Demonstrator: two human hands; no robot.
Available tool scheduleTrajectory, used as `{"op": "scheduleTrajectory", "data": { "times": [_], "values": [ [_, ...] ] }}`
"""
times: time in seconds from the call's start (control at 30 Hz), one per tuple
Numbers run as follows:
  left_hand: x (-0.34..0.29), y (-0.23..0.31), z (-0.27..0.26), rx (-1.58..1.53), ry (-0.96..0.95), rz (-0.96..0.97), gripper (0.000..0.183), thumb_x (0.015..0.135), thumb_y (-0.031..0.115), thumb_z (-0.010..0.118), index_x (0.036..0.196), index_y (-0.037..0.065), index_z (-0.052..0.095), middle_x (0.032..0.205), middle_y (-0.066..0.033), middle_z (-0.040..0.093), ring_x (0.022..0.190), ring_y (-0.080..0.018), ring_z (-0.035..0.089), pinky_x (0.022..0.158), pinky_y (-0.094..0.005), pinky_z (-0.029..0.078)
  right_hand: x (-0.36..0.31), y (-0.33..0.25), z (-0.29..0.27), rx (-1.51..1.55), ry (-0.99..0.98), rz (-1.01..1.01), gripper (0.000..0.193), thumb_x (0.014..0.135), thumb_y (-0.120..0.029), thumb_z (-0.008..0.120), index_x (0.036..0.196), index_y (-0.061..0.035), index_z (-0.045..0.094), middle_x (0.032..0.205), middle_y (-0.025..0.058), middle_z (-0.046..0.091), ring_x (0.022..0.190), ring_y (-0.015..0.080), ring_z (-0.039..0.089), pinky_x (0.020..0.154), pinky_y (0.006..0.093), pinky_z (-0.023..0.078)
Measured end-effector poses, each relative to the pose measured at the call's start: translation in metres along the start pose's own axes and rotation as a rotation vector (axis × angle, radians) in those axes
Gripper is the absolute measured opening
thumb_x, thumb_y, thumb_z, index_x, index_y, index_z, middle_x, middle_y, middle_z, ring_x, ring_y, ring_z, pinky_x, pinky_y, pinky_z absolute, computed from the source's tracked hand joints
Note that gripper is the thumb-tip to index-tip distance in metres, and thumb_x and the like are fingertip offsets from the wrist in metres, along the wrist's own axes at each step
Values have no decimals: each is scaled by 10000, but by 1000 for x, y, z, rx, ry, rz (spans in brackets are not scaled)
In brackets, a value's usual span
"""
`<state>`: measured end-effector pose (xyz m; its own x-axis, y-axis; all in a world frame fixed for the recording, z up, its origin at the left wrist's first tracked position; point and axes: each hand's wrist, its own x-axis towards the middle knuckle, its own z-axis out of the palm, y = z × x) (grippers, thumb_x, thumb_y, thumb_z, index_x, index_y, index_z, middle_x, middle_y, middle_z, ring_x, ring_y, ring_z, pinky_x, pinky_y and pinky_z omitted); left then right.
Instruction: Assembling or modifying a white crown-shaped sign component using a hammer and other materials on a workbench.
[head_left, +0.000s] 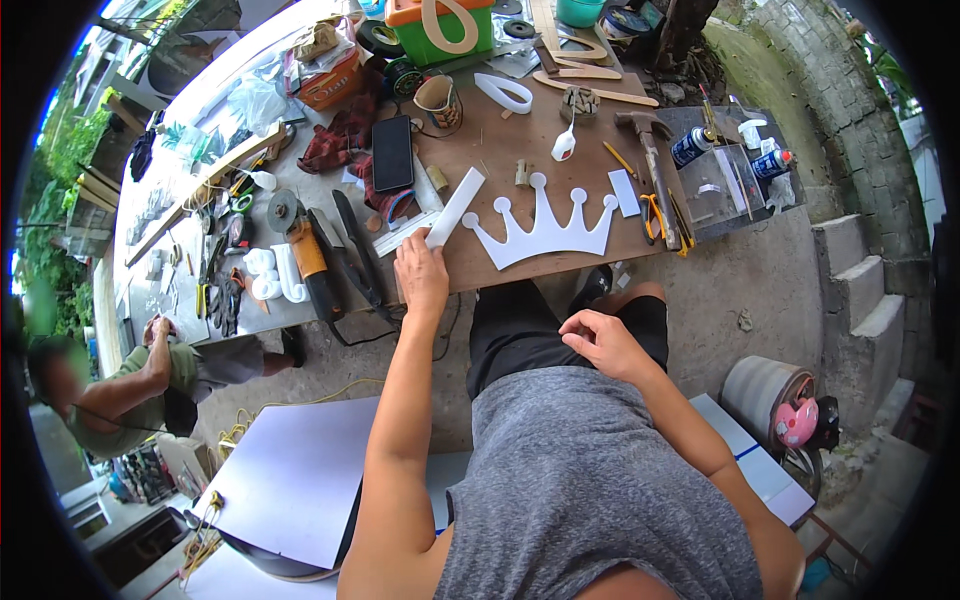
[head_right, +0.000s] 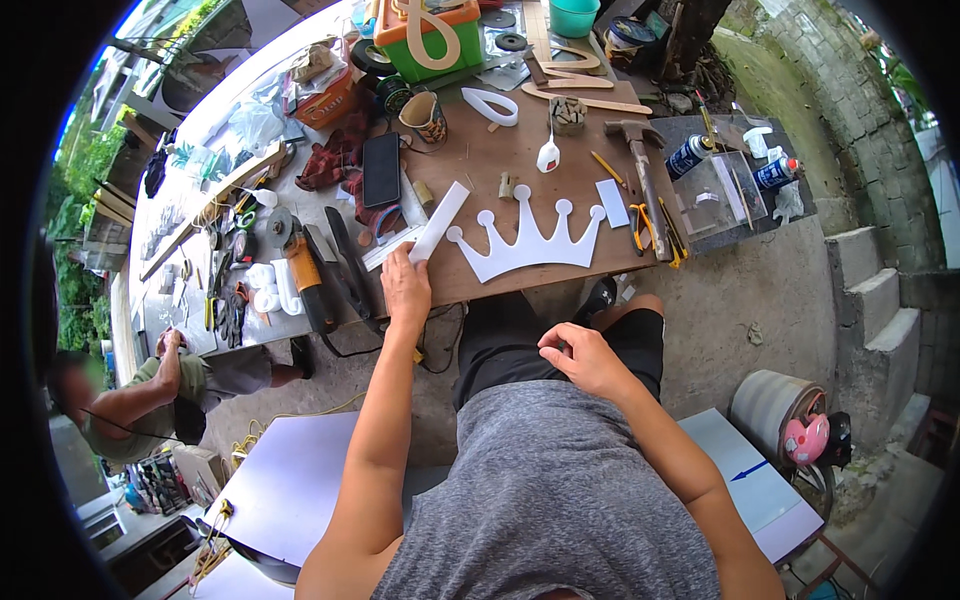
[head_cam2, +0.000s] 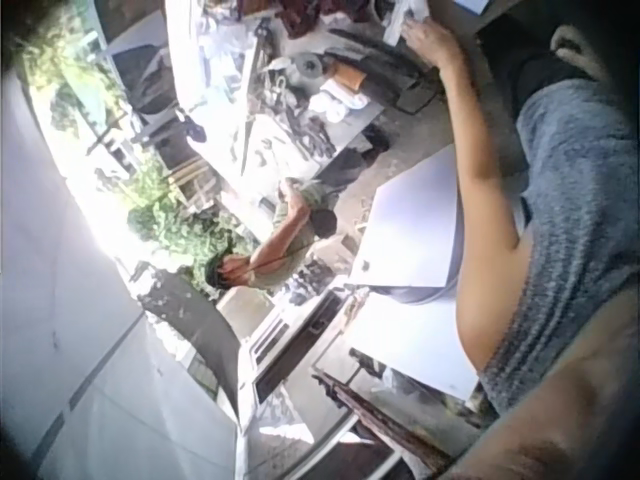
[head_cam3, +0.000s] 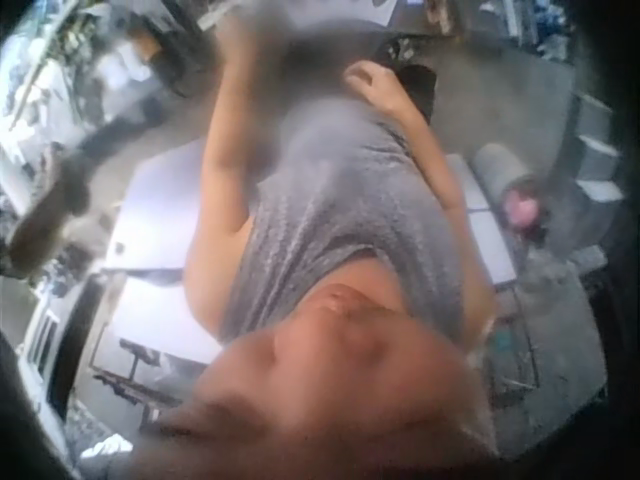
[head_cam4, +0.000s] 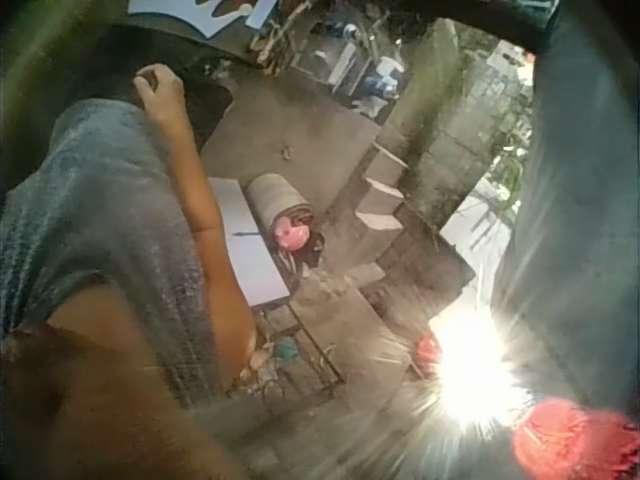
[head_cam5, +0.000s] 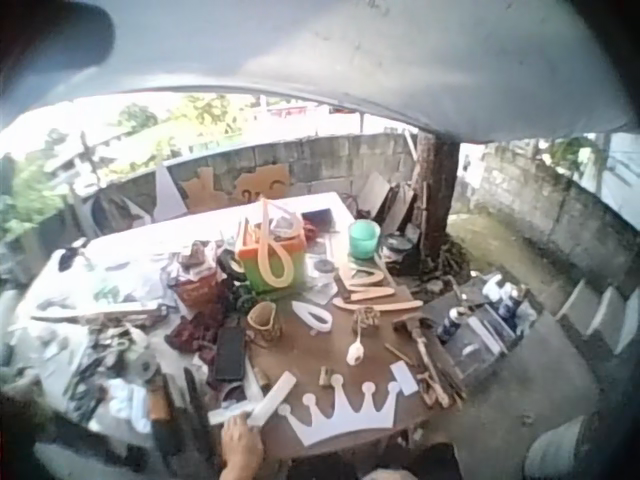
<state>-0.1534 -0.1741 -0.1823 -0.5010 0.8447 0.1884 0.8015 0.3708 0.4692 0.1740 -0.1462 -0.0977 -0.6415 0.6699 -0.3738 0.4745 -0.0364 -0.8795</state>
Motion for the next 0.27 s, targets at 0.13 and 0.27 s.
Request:
{"op": "scheduleTrajectory", "data": {
  "times": [0.13,0.27],
  "values": [
    [-5,1,-15,-66,-22,-115,289,923,58,641,1208,21,609,1103,-181,613,1051,-391,588,887,-484,450,9,-1,-2,-11,0,-16,179,922,-151,722,1033,-14,694,853,60,651,676,131,540,644,309,473],
    [-20,11,-59,-475,-136,-228,277,962,78,625,1226,-2,618,1190,-209,626,1130,-364,609,977,-506,434,31,-21,-4,-10,82,-68,213,922,-158,720,1076,-16,679,924,86,701,683,145,570,659,309,491]
  ]
}}
